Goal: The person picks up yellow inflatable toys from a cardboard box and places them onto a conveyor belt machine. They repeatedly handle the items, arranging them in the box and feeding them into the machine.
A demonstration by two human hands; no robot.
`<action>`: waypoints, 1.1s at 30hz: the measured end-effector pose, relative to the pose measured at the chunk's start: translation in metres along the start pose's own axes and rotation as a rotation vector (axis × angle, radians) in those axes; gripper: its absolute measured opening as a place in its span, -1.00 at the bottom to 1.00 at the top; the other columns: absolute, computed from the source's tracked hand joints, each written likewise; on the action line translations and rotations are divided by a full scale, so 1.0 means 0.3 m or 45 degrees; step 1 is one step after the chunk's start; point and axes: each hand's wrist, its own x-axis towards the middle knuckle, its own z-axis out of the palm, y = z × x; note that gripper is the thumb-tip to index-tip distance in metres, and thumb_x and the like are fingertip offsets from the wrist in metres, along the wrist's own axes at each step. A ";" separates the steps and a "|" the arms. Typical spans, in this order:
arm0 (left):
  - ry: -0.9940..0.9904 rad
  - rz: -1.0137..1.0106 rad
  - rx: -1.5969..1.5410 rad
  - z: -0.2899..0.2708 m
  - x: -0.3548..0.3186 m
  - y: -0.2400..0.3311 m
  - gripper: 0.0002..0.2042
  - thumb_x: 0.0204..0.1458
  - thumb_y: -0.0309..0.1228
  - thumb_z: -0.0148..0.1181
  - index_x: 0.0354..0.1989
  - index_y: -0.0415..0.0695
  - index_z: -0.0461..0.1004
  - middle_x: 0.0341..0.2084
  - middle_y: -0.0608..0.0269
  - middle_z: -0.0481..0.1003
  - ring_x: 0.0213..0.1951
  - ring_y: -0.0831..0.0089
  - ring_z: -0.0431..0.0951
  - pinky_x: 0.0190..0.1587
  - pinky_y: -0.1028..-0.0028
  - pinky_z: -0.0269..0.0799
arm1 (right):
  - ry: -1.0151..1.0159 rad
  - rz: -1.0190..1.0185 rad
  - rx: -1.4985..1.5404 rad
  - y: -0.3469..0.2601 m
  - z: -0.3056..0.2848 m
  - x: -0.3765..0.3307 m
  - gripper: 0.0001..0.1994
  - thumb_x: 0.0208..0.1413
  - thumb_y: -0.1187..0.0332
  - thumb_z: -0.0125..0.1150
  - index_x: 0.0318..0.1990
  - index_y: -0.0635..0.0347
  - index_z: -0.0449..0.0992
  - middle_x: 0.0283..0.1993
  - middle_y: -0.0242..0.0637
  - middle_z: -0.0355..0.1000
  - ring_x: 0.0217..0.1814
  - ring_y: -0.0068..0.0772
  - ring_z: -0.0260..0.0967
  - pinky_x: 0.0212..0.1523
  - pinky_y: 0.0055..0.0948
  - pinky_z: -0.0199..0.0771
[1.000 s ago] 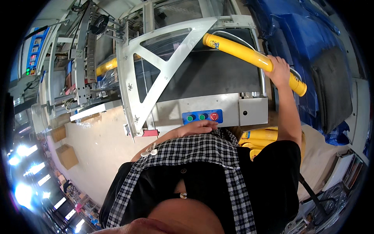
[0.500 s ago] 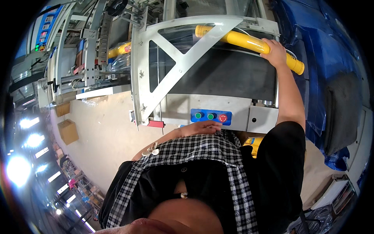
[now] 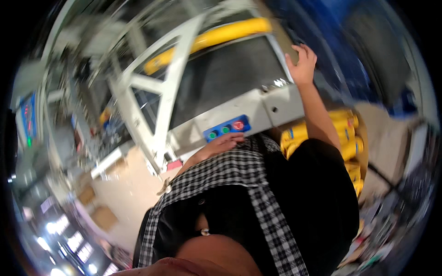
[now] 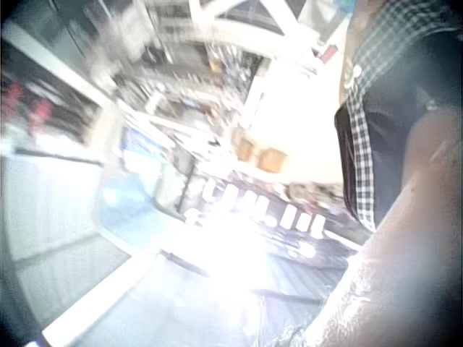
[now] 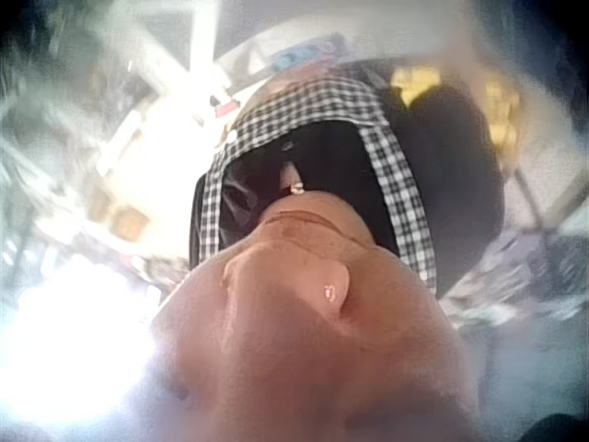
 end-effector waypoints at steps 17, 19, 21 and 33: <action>-0.278 -0.313 0.235 -0.121 0.157 -0.004 -0.52 0.25 -0.38 -0.04 0.32 -0.23 0.14 0.19 0.07 0.32 0.24 0.40 0.27 0.30 0.46 0.07 | -0.239 2.618 -0.105 0.296 -0.323 -1.321 -0.11 -0.29 -0.11 0.45 0.14 0.34 0.27 0.14 0.02 0.35 0.13 -0.12 0.38 0.05 -0.25 0.39; -0.213 -0.352 0.262 -0.115 0.103 0.026 -0.52 0.25 -0.37 -0.03 0.32 -0.23 0.14 0.19 0.09 0.33 0.24 0.41 0.27 0.29 0.46 0.08 | -0.196 2.531 0.087 0.201 -0.294 -1.179 -0.17 -0.25 -0.02 0.49 0.11 0.37 0.30 0.09 0.01 0.40 0.04 -0.15 0.44 -0.06 -0.28 0.47; -0.231 -0.400 0.272 -0.130 0.118 0.042 -0.52 0.25 -0.38 -0.04 0.33 -0.21 0.14 0.18 0.14 0.34 0.23 0.44 0.28 0.27 0.48 0.08 | -0.142 2.614 -0.051 0.210 -0.268 -1.155 -0.22 -0.22 -0.02 0.47 0.06 0.40 0.36 0.00 -0.01 0.45 -0.04 -0.17 0.49 -0.16 -0.28 0.53; -0.114 -0.368 0.270 -0.188 0.150 0.035 -0.53 0.27 -0.34 -0.05 0.30 -0.24 0.15 0.16 0.07 0.35 0.18 0.35 0.35 0.25 0.39 0.20 | 0.271 2.182 1.318 -0.060 -0.368 -0.838 -0.53 0.01 0.19 0.28 0.00 0.24 0.30 -0.16 -0.26 0.40 -0.19 -0.42 0.40 -0.42 -0.40 0.49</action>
